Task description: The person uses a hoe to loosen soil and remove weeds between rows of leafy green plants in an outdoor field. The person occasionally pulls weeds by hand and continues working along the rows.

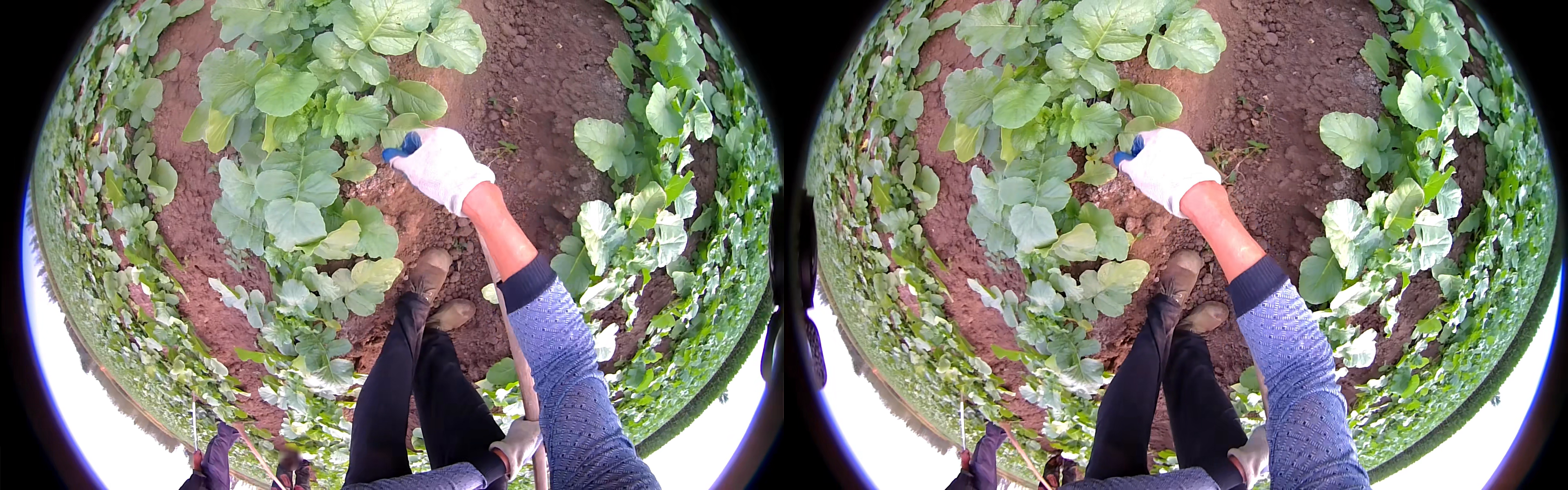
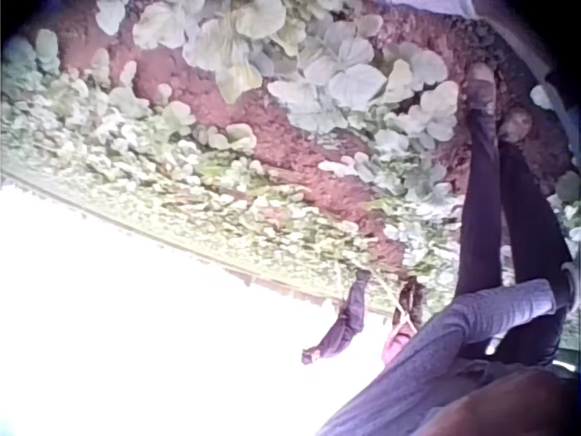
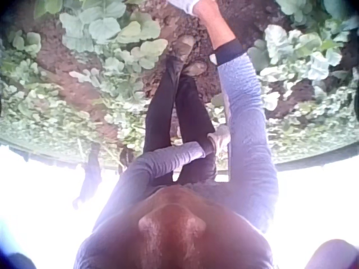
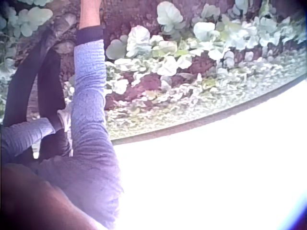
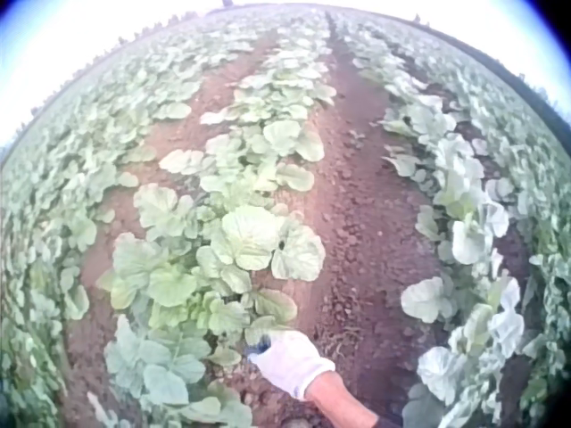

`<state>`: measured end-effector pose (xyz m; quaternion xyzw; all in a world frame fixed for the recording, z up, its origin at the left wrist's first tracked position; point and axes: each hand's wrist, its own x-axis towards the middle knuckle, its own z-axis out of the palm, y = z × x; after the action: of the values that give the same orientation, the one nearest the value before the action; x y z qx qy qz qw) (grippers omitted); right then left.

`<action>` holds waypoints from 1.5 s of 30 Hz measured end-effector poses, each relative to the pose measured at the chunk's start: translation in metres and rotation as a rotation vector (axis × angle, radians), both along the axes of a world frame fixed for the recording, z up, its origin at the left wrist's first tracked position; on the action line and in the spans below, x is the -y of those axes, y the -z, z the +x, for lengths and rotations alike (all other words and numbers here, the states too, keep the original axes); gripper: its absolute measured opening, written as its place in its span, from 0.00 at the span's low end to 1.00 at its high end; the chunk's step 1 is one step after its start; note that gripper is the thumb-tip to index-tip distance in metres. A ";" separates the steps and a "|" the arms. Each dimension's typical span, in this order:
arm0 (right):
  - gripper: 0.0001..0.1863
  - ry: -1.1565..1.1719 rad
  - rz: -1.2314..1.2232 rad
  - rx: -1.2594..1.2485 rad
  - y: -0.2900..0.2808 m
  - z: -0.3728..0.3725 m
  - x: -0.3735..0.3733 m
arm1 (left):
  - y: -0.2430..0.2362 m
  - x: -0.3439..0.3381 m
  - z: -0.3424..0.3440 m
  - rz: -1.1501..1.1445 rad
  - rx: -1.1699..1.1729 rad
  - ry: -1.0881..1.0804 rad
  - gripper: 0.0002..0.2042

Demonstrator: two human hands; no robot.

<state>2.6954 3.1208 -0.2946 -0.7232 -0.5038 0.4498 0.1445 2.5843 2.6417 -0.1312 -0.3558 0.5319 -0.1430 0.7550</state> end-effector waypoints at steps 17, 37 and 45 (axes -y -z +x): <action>0.18 0.730 0.215 -0.448 0.041 -0.039 0.026 | -0.012 -0.008 -0.024 0.012 0.176 -0.433 0.14; 0.28 -0.045 0.107 -0.273 -0.063 -0.204 0.115 | -0.016 0.032 -0.040 -0.009 0.206 -0.396 0.18; 0.14 1.131 -0.079 -0.697 0.038 -0.093 0.124 | -0.015 0.023 -0.042 0.024 0.221 -0.425 0.20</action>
<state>2.6023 2.9970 -0.3326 -0.6931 0.0464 0.5303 0.4860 2.5421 2.6188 -0.1167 -0.4331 0.3609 -0.0129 0.8259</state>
